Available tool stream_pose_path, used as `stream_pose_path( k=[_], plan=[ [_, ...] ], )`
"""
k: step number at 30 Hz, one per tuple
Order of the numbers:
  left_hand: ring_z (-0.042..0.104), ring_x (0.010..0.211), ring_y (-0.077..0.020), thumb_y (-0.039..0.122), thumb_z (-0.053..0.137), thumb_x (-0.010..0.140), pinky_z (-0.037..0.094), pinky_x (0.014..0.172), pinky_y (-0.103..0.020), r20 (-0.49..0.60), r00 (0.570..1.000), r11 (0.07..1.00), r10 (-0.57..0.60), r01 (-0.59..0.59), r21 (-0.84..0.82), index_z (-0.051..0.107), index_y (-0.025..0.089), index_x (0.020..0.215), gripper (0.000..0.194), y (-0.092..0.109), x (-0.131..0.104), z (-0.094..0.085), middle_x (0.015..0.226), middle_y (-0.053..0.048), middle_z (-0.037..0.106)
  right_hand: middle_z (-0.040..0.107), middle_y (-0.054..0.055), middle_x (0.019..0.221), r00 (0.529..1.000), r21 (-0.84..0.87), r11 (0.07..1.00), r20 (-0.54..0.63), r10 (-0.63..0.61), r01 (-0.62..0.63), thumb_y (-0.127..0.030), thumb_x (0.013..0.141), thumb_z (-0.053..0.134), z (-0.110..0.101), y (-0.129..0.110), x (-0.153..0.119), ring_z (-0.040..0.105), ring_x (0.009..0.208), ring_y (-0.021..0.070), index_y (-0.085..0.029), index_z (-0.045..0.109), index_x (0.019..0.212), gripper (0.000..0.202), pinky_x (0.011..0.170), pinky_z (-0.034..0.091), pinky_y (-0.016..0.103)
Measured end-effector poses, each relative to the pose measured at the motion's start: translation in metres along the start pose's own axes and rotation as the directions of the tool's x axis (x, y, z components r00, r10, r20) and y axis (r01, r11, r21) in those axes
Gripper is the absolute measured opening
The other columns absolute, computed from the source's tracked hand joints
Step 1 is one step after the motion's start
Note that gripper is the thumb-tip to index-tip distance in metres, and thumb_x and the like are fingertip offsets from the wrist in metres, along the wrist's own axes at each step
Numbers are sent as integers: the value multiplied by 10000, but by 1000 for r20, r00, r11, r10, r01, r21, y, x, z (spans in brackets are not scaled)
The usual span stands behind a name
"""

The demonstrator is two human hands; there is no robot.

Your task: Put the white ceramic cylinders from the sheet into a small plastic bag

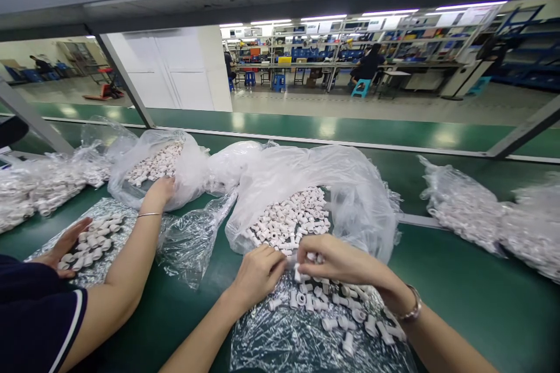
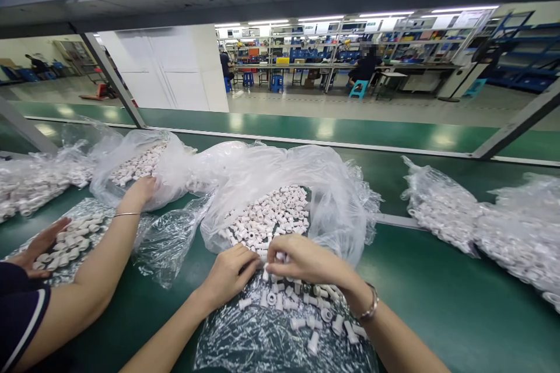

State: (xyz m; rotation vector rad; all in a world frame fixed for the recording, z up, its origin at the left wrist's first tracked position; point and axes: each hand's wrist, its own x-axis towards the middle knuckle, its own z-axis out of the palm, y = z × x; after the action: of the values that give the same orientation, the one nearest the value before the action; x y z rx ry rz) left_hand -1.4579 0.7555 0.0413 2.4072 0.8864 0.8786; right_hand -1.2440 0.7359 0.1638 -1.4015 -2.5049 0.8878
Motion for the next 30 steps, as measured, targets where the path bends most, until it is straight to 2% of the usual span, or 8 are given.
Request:
stream_pose_path(
  k=[4, 9, 12, 17, 21, 23, 25, 30],
  plan=[
    [598, 853, -175, 252, 463, 1001, 441, 743, -295, -71, 993, 992, -90, 83, -97, 619, 195, 923, 183, 1, 1, -3, 876, -22, 659, 626, -4, 772, 993, -263, 962, 105, -48, 74, -218, 895, 627, 23, -16, 1, 499, 605, 138, -197, 617, 812, 87, 539, 299, 275],
    [597, 855, -175, 244, 475, 995, 446, 754, -297, -59, 995, 990, -80, 73, -121, 617, 193, 914, 171, 2, 1, -4, 874, -21, 655, 608, 26, 804, 993, -448, 888, 99, -71, 108, -248, 916, 615, 41, -13, 6, 488, 571, 146, -181, 621, 841, 101, 498, 246, 291],
    [604, 856, -176, 246, 468, 995, 457, 748, -291, -37, 997, 986, -60, 54, -155, 619, 195, 952, 165, 4, 1, -6, 895, -33, 642, 626, 44, 880, 993, -440, 891, 84, -82, 111, -285, 924, 632, 36, -13, 2, 547, 638, 175, -185, 630, 927, 100, 524, 301, 291],
    [612, 852, -183, 220, 458, 985, 472, 736, -292, -5, 1000, 980, -27, 26, -196, 628, 207, 1081, 196, 9, 2, -10, 954, -58, 639, 658, 38, 939, 996, -262, 961, 43, -79, 87, -337, 988, 556, 10, -20, -8, 608, 745, 189, -232, 649, 1037, 149, 593, 379, 284],
    [617, 875, -189, 209, 509, 960, 464, 734, -288, 82, 993, 979, 80, -62, -196, 665, 209, 1043, 176, 11, 1, -10, 929, -51, 667, 672, 32, 907, 992, -229, 973, -123, -5, -24, -326, 1023, 464, -5, -6, -7, 610, 747, 181, -226, 639, 950, 214, 619, 380, 284],
    [617, 864, -183, 218, 541, 949, 458, 726, -283, 120, 986, 979, 114, -91, -180, 683, 210, 992, 149, 11, 1, -8, 893, -39, 672, 673, 40, 884, 978, -277, 955, -203, 51, -107, -291, 1012, 454, -7, 6, -2, 606, 731, 187, -214, 625, 901, 218, 611, 371, 289],
    [616, 850, -175, 233, 547, 952, 457, 718, -278, 143, 982, 982, 120, -95, -165, 694, 211, 976, 150, 11, 0, -7, 871, -33, 673, 673, 40, 869, 971, -303, 941, -225, 82, -149, -265, 993, 463, -4, 17, 3, 599, 707, 186, -212, 624, 880, 204, 595, 362, 287],
    [623, 847, -186, 262, 518, 970, 476, 721, -288, 149, 982, 983, 117, -93, -159, 702, 211, 979, 191, 9, -1, -6, 862, -48, 681, 667, 34, 879, 987, -340, 932, -136, 81, -123, -247, 914, 573, 15, 29, 15, 614, 752, 196, -211, 635, 876, 81, 615, 373, 273]
  ],
)
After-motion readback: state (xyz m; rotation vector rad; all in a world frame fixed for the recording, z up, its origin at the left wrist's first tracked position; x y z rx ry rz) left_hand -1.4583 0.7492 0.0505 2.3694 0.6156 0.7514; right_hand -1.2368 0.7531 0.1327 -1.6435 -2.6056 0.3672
